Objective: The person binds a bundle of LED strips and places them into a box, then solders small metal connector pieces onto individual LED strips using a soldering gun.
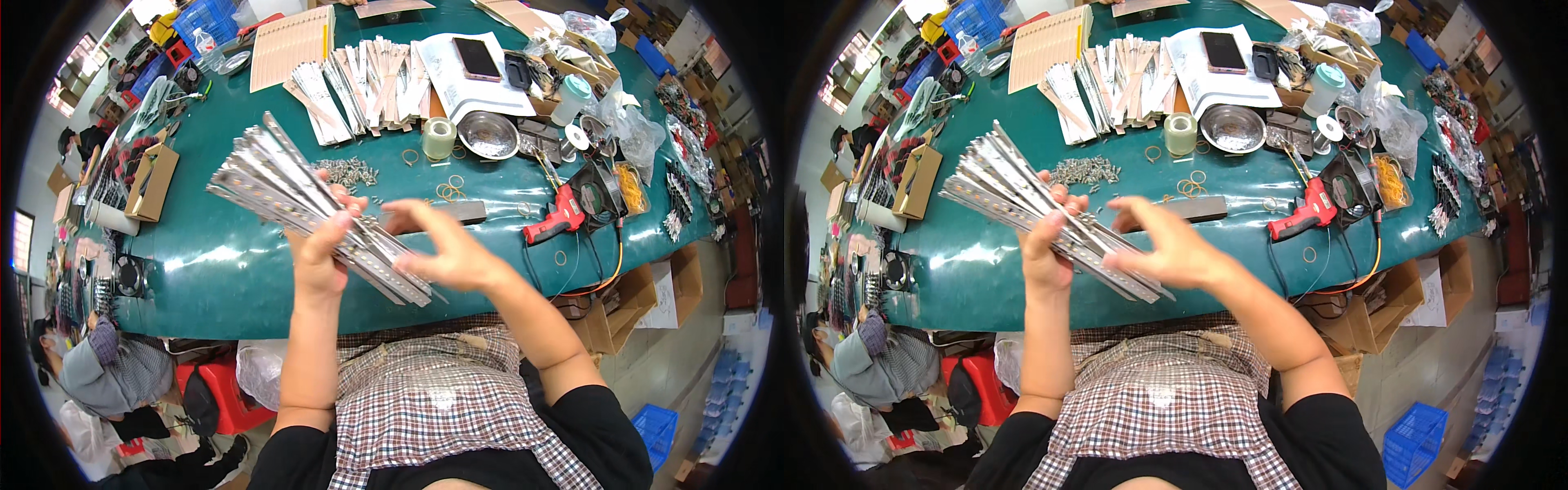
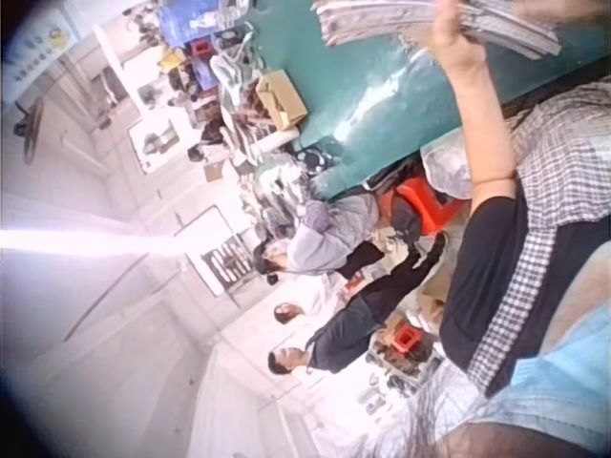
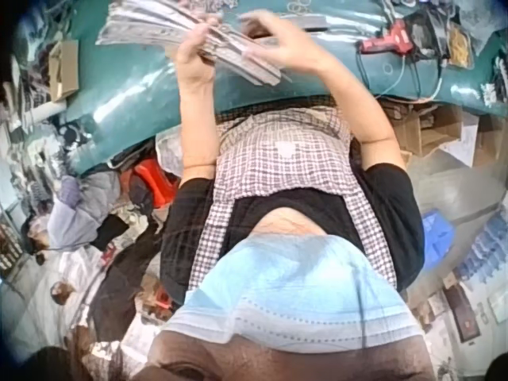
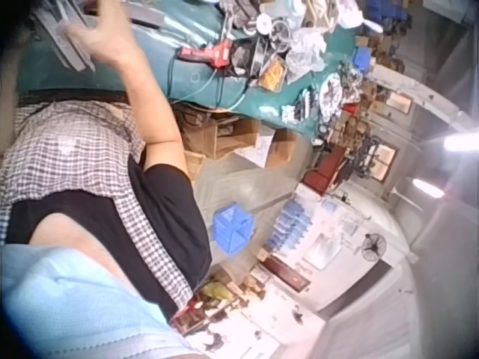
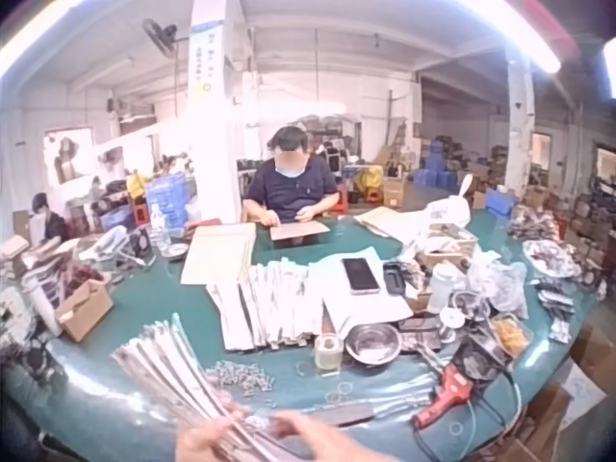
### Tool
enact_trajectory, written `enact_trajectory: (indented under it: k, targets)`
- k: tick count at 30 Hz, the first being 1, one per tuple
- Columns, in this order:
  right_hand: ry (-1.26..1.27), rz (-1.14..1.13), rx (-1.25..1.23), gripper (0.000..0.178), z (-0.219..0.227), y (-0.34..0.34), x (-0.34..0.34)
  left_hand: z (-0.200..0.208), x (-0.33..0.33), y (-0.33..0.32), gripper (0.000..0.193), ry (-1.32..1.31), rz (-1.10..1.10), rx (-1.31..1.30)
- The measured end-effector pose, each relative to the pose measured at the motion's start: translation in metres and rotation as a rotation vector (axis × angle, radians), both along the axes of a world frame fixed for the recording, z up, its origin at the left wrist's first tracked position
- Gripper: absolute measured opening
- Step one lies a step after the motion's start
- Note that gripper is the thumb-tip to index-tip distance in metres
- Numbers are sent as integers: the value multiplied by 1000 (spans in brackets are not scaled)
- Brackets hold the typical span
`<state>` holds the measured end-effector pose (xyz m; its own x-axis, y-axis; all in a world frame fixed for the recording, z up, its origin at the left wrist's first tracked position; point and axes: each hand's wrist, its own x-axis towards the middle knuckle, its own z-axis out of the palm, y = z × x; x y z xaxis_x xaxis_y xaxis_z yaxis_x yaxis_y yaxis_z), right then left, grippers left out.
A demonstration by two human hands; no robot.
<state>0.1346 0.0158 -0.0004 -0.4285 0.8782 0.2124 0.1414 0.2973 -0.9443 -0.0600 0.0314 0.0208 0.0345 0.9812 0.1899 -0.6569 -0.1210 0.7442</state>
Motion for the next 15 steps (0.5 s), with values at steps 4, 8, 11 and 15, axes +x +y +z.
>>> enact_trajectory:
  k: [4,8,11,15]
  targets:
    - [-469,-483,525,30,-8,67,34,0,-24,9,67,-117,-33,-11]
    - [-761,-568,707,38,-31,129,42,0,-31,10,64,-236,-139,-28]
    - [-913,-499,839,39,-29,145,32,2,-35,9,62,-298,-179,-38]
    - [-374,-396,533,18,13,120,-1,3,-41,8,65,-240,-123,-17]
